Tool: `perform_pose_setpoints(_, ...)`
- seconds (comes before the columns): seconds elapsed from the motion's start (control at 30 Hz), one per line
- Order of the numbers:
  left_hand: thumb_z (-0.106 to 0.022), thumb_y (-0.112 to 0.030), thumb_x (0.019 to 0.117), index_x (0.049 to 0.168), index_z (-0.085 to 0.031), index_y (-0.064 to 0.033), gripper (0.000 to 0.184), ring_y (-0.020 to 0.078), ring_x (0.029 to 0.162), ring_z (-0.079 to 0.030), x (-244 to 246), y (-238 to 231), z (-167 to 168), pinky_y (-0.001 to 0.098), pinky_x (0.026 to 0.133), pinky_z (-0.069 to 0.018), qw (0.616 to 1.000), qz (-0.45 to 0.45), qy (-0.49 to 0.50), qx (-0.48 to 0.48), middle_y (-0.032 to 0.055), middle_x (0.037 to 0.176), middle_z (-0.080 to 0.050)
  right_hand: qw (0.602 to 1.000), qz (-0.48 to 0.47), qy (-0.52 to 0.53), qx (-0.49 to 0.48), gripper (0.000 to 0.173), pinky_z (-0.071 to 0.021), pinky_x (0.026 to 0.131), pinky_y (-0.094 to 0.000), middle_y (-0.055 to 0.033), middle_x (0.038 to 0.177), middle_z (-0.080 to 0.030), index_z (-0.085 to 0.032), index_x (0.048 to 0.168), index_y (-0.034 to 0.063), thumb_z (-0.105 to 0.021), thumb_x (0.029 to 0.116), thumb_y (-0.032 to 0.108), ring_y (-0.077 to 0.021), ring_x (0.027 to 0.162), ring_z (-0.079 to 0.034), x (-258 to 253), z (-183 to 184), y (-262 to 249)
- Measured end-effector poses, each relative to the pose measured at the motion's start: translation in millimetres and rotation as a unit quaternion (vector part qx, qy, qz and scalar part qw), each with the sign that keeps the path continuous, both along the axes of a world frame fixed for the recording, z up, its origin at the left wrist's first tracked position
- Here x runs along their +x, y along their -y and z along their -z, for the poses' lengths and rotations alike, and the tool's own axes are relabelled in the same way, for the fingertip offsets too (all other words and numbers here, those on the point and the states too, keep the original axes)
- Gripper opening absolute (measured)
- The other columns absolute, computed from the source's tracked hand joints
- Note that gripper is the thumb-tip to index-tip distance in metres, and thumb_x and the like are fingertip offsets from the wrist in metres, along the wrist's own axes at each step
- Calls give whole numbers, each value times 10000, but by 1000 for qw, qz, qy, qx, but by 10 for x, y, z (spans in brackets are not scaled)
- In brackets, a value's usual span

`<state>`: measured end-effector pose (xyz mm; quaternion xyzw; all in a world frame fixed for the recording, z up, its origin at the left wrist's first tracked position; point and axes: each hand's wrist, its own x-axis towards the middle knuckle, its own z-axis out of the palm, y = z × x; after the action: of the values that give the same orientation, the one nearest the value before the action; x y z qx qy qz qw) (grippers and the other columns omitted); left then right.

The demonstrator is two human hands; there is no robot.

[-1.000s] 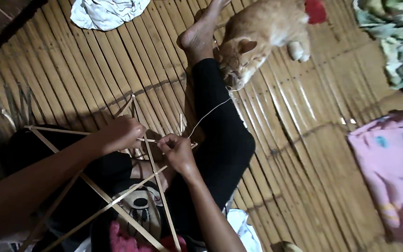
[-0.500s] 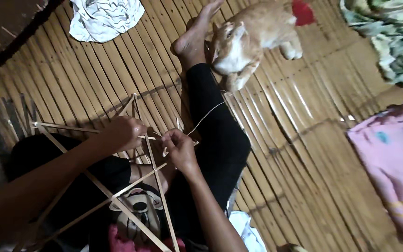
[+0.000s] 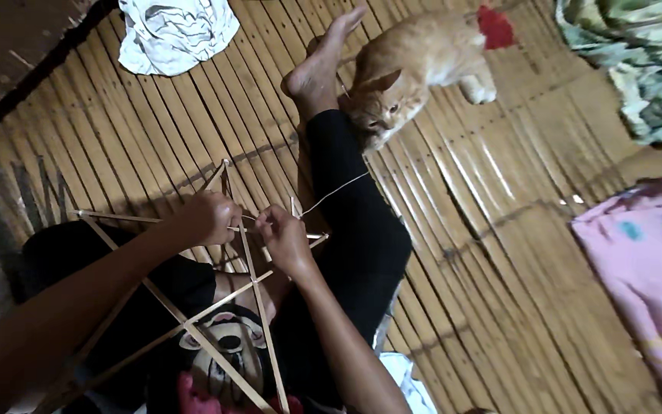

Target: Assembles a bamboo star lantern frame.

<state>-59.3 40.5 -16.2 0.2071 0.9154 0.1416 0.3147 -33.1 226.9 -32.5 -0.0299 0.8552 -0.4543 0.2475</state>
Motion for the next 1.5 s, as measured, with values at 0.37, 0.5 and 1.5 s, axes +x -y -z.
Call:
perform_pose_setpoints(0.37, -784, -34, 844, 889, -781, -43, 47, 258, 807, -728, 283, 179, 282, 477, 761, -592, 973, -70, -143, 165, 115, 895, -745, 950, -68, 282, -121, 138, -478, 572, -177, -9, 791, -659, -687, 1071, -10, -578, 1029, 63, -21, 596, -555, -626, 494, 114)
perform_pose_setpoints(0.5, -788, -57, 848, 866, -777, -62, 22, 245, 800, -716, 304, 172, 283, 472, 748, -582, 974, -76, -145, 154, 88, 863, -734, 918, -62, 360, -154, 112, -510, 609, -172, 0, 774, -658, -660, 1067, -27, -572, 1023, 26, -23, 617, -592, -678, 473, 130)
perform_pose_setpoints(1.5, -608, -153, 1035, 1120, -739, -85, 170, 272, 1053, -660, 29, 51, 14, 530, 993, -454, 987, -102, 124, 11, 99, 1067, -725, 928, -53, 362, -69, 43, -418, 481, -171, 5, 672, -599, -632, 989, 27, -636, 948, 17, -24, 498, -500, -682, 505, 293)
